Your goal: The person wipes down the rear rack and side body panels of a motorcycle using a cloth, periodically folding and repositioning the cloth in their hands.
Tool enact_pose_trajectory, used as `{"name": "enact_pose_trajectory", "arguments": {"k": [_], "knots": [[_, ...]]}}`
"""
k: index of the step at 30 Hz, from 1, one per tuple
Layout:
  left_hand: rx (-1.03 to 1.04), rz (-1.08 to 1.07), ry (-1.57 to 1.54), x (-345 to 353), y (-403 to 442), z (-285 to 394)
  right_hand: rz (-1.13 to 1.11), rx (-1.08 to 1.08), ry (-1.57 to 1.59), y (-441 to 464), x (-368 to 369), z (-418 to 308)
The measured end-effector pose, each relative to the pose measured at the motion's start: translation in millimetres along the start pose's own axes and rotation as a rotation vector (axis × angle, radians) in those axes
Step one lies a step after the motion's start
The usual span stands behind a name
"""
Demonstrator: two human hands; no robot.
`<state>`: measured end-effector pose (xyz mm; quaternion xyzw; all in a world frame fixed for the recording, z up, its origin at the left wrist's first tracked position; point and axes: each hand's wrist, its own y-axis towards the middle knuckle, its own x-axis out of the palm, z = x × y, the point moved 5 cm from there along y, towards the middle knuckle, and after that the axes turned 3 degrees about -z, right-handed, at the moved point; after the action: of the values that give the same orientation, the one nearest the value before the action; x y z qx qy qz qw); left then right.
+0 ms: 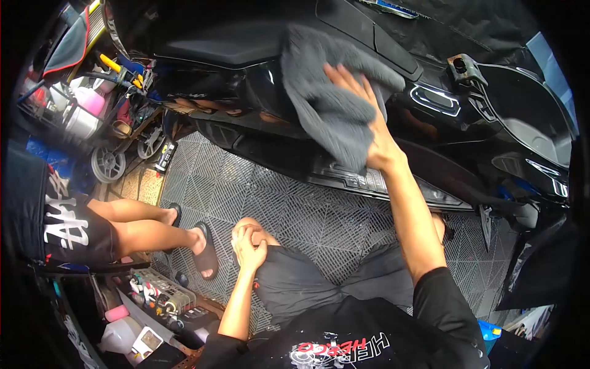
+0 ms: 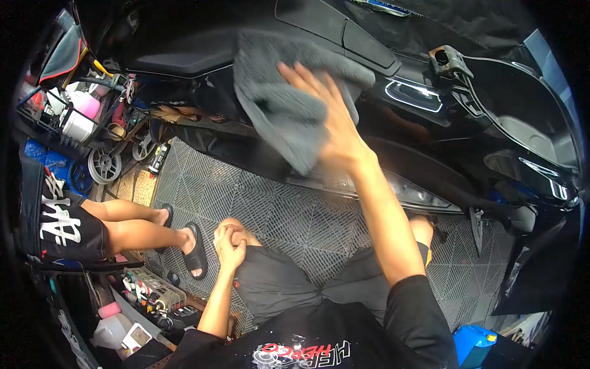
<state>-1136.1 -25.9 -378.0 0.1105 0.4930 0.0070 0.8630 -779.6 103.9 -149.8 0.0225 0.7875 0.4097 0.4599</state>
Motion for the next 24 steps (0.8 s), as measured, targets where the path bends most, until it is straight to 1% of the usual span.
{"name": "enact_pose_trajectory", "arguments": {"k": [1,4,5,6,7,9,11,12,13,15,16,18,20,22,24], "knots": [[0.017,0.007,0.009,0.9,1.0,1.7,0.022,0.011,0.048,20.9,-3.6,-7.6],[0.037,-0.010,0.004,2.4,4.8,8.4,0.075,-0.204,0.254,60.9,9.6,-52.4],[0.032,-0.018,-0.031,3.0,6.2,9.2,0.081,-0.319,0.292,60.0,13.2,-72.7],[0.027,-0.027,-0.066,4.3,7.7,9.2,-0.020,-0.286,0.337,57.3,10.9,-95.2],[0.024,-0.034,-0.105,7.0,11.0,8.3,-0.074,-0.346,0.334,44.7,18.2,-110.0],[-0.162,-0.206,-0.667,21.3,-3.0,-18.3,-0.239,-0.224,0.594,-11.7,58.1,-124.2],[-0.138,-0.294,-1.401,27.3,-15.4,-19.2,-0.371,-0.077,0.884,-76.9,101.1,-139.9],[-0.156,-0.358,-1.688,27.1,-22.5,-10.5,-0.313,0.461,1.576,-83.2,67.8,-143.1],[-0.162,-0.415,-1.923,27.2,-30.3,3.8,-0.225,0.993,1.832,-117.1,84.6,-150.7],[-0.193,-0.491,-2.282,27.3,-50.3,35.7,-0.131,1.251,1.936,-160.8,89.5,-155.2],[-0.195,-0.533,-2.442,28.0,-59.3,51.3,-0.080,1.393,2.077,-174.5,89.6,-154.3],[-0.242,-0.551,-2.542,33.0,-73.3,69.8,-0.079,1.325,1.837,-199.9,83.8,-134.8],[-0.328,-0.528,-2.508,40.2,-84.4,75.4,-0.100,1.278,1.572,-229.3,80.4,-112.2],[-0.569,-0.508,-2.193,47.9,-80.7,67.2,-0.145,1.244,1.280,-254.1,70.6,-90.0],[-0.682,-0.630,-1.869,37.6,-65.5,83.2,-0.093,1.067,0.853,-259.4,33.9,-74.5]]}}
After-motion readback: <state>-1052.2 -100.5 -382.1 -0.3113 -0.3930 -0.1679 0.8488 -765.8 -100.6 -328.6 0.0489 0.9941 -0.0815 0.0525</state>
